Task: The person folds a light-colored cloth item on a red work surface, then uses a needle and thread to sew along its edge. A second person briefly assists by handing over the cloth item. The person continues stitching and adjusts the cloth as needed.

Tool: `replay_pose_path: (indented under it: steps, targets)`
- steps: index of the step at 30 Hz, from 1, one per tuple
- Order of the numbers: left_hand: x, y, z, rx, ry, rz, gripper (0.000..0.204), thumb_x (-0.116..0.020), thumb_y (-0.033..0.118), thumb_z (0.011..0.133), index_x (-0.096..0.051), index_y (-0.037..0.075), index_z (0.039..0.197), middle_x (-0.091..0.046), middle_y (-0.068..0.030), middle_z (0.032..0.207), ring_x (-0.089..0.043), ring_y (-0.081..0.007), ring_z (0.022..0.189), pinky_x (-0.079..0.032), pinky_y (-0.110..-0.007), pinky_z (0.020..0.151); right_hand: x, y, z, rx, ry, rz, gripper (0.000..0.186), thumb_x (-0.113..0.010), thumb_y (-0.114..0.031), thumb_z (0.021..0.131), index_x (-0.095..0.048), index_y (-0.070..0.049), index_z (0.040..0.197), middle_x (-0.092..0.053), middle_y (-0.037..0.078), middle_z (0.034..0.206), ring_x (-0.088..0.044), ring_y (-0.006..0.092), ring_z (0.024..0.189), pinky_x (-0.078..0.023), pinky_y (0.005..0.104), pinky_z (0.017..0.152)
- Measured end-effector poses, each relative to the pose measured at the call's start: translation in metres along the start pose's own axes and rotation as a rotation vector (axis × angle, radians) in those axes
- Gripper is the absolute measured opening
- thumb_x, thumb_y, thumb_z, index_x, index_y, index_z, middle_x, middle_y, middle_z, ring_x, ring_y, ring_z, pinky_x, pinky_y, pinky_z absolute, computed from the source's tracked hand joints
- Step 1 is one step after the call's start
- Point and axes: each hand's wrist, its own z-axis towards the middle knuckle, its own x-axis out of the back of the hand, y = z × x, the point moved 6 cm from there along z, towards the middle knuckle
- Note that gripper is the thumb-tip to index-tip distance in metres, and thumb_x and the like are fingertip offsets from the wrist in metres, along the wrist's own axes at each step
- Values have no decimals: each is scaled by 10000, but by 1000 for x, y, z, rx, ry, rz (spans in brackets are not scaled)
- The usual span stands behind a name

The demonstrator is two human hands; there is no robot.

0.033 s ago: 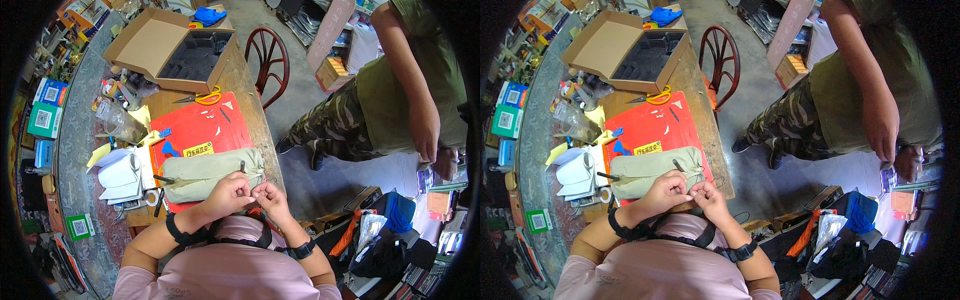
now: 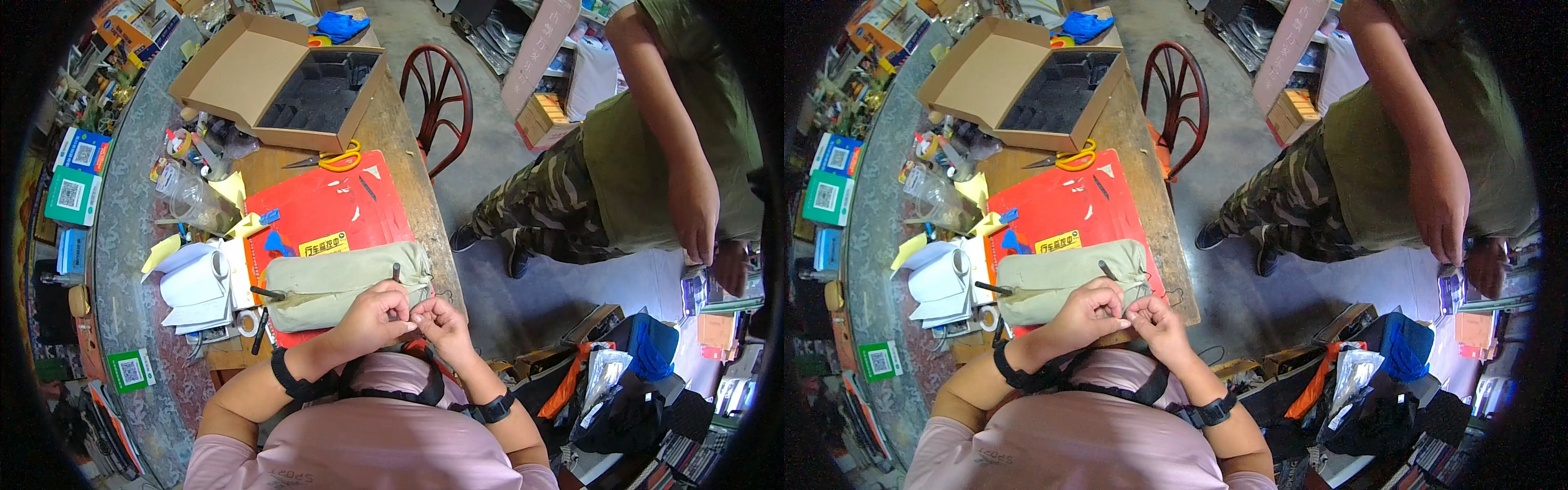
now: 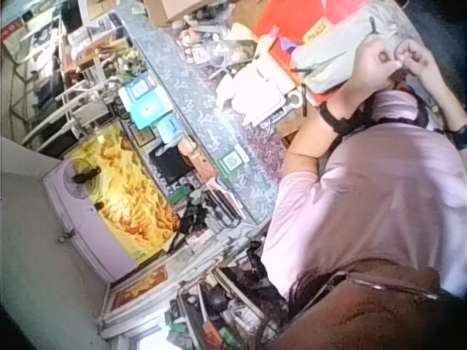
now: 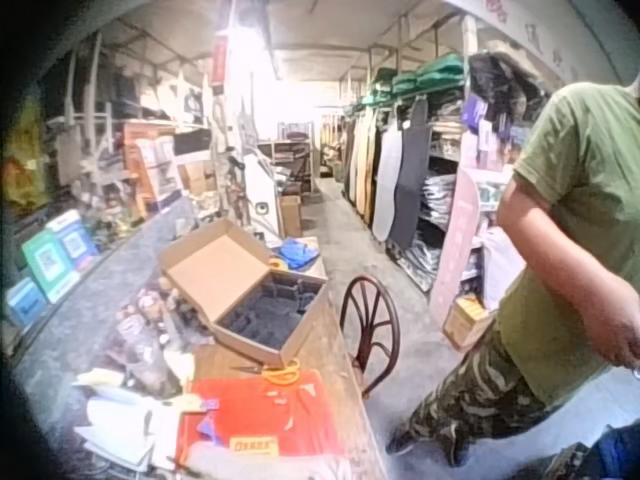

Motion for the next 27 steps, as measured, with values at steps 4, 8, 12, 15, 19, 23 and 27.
replay_pose_path:
  steps: [4,8,12,15,19,23,27]
  targets:
    - [-5,-8,-3,153,7,-313,187,-670,-8,771,-493,24,718,-516,-24,775,-465,-79,670,-400,-233,600,3,2,0,22,-62,-101,49,-538,-41,912,-538,-15,954,-557,-21,798,-494,32,691,-411,184,627]
    - [-5,-15,-7,279,-38,-285,183,-658,-6,805,-485,38,763,-518,16,812,-418,-15,673,-356,-178,550,4,1,0,27,-36,-169,42,-542,-41,908,-538,-15,941,-542,-27,785,-473,28,680,-389,178,608]
    - [-1,-23,-13,325,-41,-371,168,-641,-29,810,-484,33,804,-509,8,818,-434,-21,700,-378,-175,595,7,-6,0,58,29,-246,26,-543,-28,895,-541,-13,916,-521,-38,757,-449,23,662,-373,176,589]
    - [4,-24,-16,298,-5,-447,164,-638,-16,812,-484,42,825,-462,48,742,-390,8,618,-314,-166,518,7,-14,-1,80,91,-280,14,-548,-18,874,-557,-15,884,-499,-48,711,-435,30,635,-366,189,564]
    - [7,-19,-21,258,-2,-516,155,-630,-6,819,-485,47,836,-434,72,703,-364,25,558,-270,-161,461,7,-17,-1,99,114,-343,23,-548,-6,858,-565,-11,872,-505,-44,705,-445,37,641,-380,195,573]
    - [8,-16,-21,359,-61,-542,147,-618,-27,809,-493,31,862,-488,8,808,-460,-42,731,-390,-202,634,8,-16,1,52,106,-313,14,-552,-20,879,-560,-14,890,-491,-54,725,-422,25,639,-359,175,579]
    - [23,12,-1,-59,-18,205,283,-697,94,743,-486,24,919,-499,-35,741,-506,-174,703,-412,-290,609,13,-19,-4,16,97,-216,86,-549,-30,888,-554,-12,971,-490,-51,741,-428,25,641,-361,180,568]
